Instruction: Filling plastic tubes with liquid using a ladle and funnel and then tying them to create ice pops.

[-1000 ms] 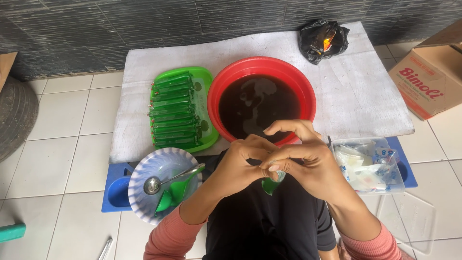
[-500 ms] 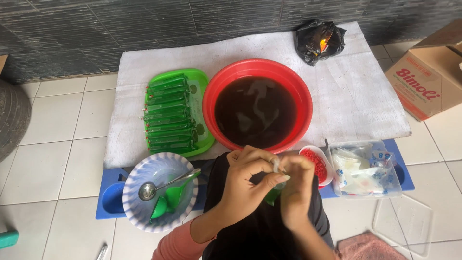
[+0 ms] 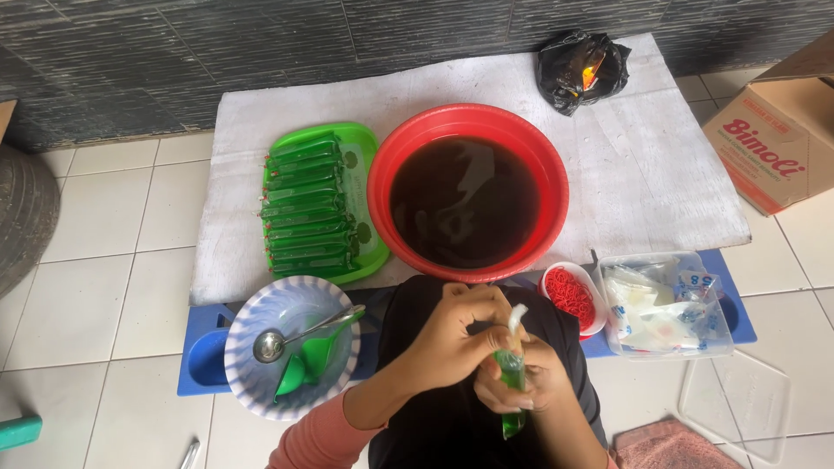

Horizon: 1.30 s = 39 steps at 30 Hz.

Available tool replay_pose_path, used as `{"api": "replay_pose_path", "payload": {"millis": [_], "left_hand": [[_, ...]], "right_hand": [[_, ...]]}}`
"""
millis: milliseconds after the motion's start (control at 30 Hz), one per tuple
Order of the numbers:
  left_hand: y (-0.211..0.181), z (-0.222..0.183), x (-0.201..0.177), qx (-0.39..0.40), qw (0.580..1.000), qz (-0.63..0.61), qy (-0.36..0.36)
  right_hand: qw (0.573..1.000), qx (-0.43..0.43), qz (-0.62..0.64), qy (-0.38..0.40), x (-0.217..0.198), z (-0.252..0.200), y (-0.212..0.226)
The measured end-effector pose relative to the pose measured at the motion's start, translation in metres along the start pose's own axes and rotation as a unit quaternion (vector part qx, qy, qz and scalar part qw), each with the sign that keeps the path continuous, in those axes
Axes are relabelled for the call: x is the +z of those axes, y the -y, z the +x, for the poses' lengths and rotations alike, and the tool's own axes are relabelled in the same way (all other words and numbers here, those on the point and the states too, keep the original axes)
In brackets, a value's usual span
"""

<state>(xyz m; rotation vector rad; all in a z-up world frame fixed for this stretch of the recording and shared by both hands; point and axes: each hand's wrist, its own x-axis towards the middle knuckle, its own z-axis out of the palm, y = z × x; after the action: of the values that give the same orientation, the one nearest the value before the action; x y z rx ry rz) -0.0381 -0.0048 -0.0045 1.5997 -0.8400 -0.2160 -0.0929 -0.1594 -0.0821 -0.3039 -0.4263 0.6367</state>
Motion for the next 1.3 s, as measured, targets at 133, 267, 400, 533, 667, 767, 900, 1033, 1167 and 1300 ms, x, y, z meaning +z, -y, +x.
{"api": "replay_pose_path", "payload": {"millis": [133,267,400,533,667,767,900,1033,1167,1300], "left_hand": [[0.001,-0.004,0.002,-0.025,0.999,-0.034,-0.018],[-0.001,-0.005,-0.008,-0.015,0.996,0.034,-0.086],[-0.001,-0.006,-0.009,-0.006,0.989,0.066,-0.131],[-0.005,-0.006,-0.004,-0.021,0.988,0.077,-0.133],[-0.002,-0.006,-0.001,-0.015,0.996,-0.013,-0.09],[-0.001,-0.007,0.005,-0.005,0.99,-0.13,-0.056],[0.0,-0.005,0.011,-0.023,0.969,-0.239,-0.05],[-0.001,0.001,0.019,-0.03,0.971,-0.235,-0.04],[0.011,0.008,0.032,-0.005,0.987,-0.131,-0.088],[0.034,0.014,0.045,0.001,0.989,-0.089,-0.121]], "right_hand": [[1.0,-0.005,-0.016,0.001,-0.012,-0.007,-0.011],[0.93,-0.098,-0.333,-0.123,-0.01,-0.007,-0.016],[0.814,-0.224,-0.486,-0.226,-0.004,-0.01,-0.021],[0.814,-0.206,-0.482,-0.248,0.019,-0.005,-0.022],[0.986,-0.02,-0.113,-0.119,-0.009,-0.026,-0.032],[0.991,0.075,0.114,-0.014,-0.03,-0.036,-0.04],[0.993,0.057,0.049,-0.086,-0.03,-0.033,-0.042],[0.969,-0.009,-0.148,-0.2,-0.043,-0.037,-0.035],[0.884,-0.123,-0.193,-0.407,-0.081,-0.054,-0.022],[0.698,-0.133,-0.399,-0.579,-0.118,-0.072,0.02]]}}
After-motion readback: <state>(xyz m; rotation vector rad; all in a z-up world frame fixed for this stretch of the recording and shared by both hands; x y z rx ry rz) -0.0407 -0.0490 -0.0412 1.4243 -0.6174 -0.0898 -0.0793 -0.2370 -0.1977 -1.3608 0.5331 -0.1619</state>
